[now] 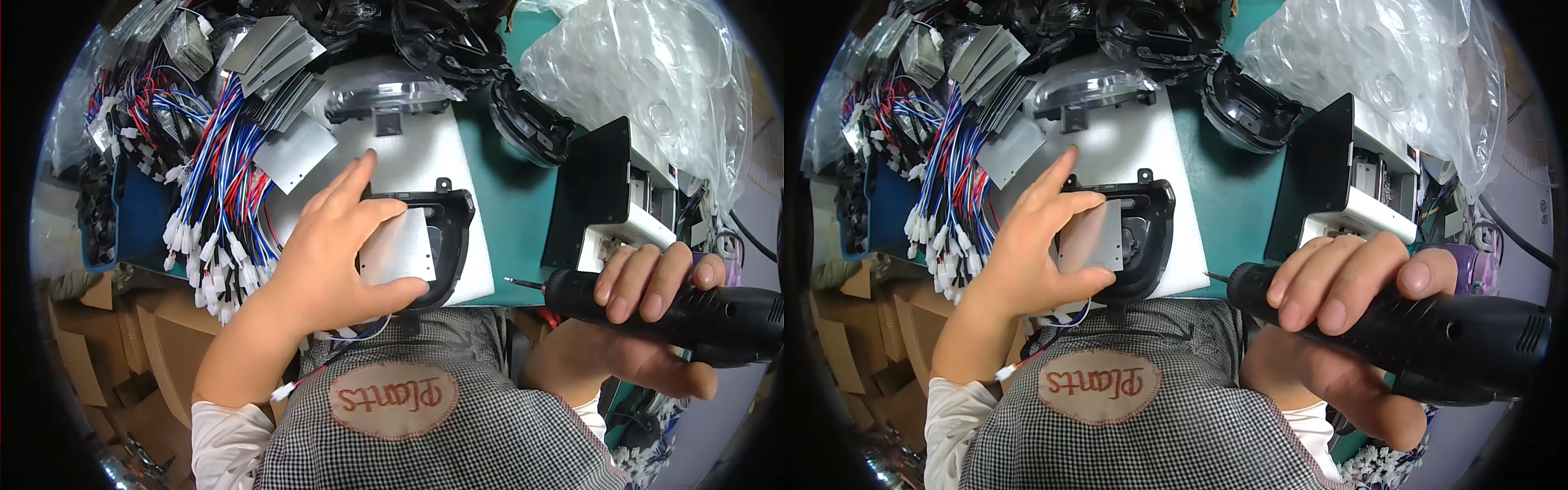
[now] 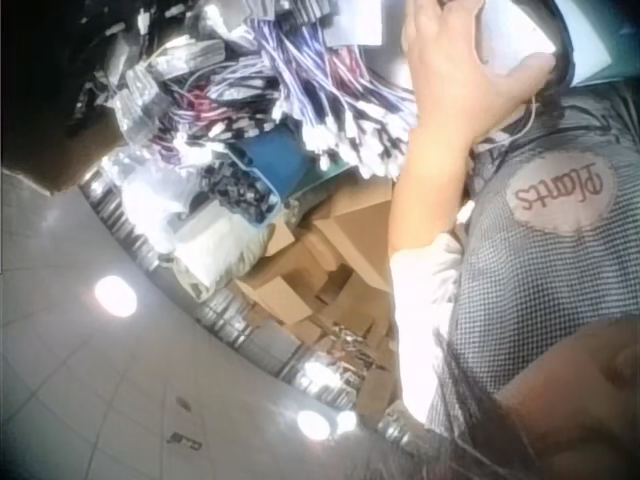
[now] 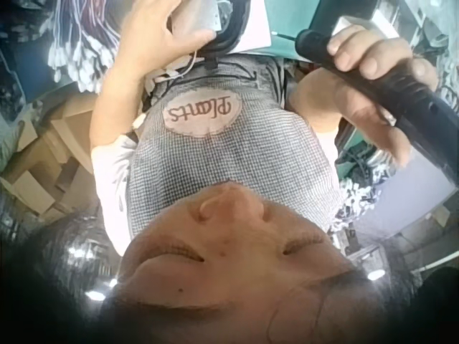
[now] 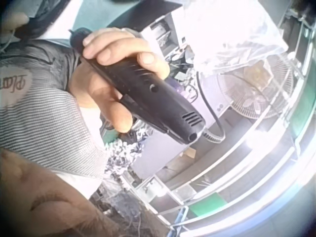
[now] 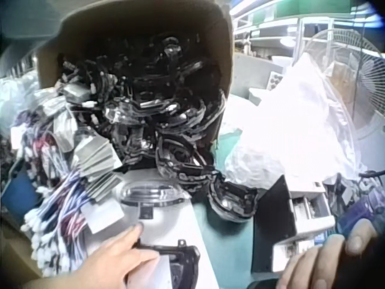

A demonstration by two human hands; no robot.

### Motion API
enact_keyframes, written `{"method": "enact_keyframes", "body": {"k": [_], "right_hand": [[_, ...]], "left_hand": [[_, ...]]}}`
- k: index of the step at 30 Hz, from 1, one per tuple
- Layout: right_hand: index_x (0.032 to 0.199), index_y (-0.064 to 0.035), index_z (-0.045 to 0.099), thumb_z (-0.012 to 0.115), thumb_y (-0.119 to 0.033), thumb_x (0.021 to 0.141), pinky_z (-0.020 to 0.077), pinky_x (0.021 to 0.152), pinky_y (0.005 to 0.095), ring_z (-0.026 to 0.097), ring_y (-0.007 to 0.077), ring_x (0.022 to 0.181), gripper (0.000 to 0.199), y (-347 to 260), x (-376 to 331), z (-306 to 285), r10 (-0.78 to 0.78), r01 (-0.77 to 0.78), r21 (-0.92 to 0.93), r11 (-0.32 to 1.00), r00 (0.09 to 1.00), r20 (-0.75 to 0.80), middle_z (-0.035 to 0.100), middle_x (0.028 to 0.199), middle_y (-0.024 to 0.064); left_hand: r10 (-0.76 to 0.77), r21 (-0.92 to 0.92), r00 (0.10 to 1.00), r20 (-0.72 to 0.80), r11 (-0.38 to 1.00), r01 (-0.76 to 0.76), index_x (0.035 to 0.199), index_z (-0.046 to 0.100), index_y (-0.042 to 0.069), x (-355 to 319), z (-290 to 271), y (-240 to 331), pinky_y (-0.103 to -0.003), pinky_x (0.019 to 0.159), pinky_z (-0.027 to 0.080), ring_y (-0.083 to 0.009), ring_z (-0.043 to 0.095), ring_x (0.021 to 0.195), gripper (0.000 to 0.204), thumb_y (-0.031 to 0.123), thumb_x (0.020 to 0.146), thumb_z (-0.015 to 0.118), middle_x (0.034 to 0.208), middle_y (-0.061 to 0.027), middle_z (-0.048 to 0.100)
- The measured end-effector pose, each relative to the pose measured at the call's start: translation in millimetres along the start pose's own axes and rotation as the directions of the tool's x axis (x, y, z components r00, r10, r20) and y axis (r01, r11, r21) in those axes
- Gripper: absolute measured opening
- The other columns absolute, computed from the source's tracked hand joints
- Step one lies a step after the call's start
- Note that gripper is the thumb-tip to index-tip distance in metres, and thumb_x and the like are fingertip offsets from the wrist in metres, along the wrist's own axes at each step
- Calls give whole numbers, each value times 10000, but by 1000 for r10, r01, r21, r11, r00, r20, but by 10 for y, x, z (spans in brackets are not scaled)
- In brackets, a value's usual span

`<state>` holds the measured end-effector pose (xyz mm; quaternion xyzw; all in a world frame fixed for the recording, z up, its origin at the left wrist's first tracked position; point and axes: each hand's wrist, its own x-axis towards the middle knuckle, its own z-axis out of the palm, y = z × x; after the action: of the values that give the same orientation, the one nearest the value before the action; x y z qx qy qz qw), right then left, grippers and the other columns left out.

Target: The person installs a bit into an electric screwdriver, unpacks and separates wire harness assemblies, places a lens and an LED panel into a headlight frame by hand, and fastens screws using the electric screwdriver.

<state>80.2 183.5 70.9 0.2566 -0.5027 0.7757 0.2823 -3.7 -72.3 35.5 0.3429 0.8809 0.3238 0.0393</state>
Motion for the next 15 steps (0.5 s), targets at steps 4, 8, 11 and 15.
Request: {"method": "enact_keyframes", "body": {"k": [4, 8, 11, 15], "right_hand": [[1202, -10, 402, 721, -562, 738, 473, 609, 326, 543, 186, 639, 788, 40, -5, -4, -1, 1, 17, 1000, 1000, -11, 505, 837, 70], [1192, -11, 409, 727, -570, 726, 471, 603, 323, 540, 182, 632, 794, 22, -16, -52, -28, 28, 15, 999, 1000, -5, 506, 832, 66], [1190, -13, 412, 733, -569, 717, 469, 591, 319, 542, 180, 632, 798, 38, -8, -66, -25, 25, 19, 1000, 1000, -18, 508, 830, 64], [1186, -13, 415, 736, -570, 712, 473, 586, 317, 542, 180, 625, 799, 108, 6, -30, -12, 13, 30, 999, 1000, -20, 511, 825, 64]], "left_hand": [[-41, 4, 993, 111, 999, 41, 1137, 617, 46, 74, 30, -112, -502, 1069, 293, -490, 354, 1276, 671, 413, 603, 789, 1347, -333, 397], [24, 177, 997, 72, 983, -37, 1162, 605, 54, 63, 19, -54, -516, 1059, 298, -491, 391, 1222, 702, 411, 590, 801, 1282, -302, 450], [18, 147, 998, 62, 989, -27, 1175, 595, 54, 21, -10, -80, -524, 1054, 302, -482, 403, 1208, 713, 389, 583, 811, 1255, -285, 470], [42, 178, 999, 21, 983, -45, 1181, 588, 59, 17, 25, -26, -536, 1051, 307, -459, 425, 1198, 727, 365, 567, 828, 1250, -268, 481]]}}
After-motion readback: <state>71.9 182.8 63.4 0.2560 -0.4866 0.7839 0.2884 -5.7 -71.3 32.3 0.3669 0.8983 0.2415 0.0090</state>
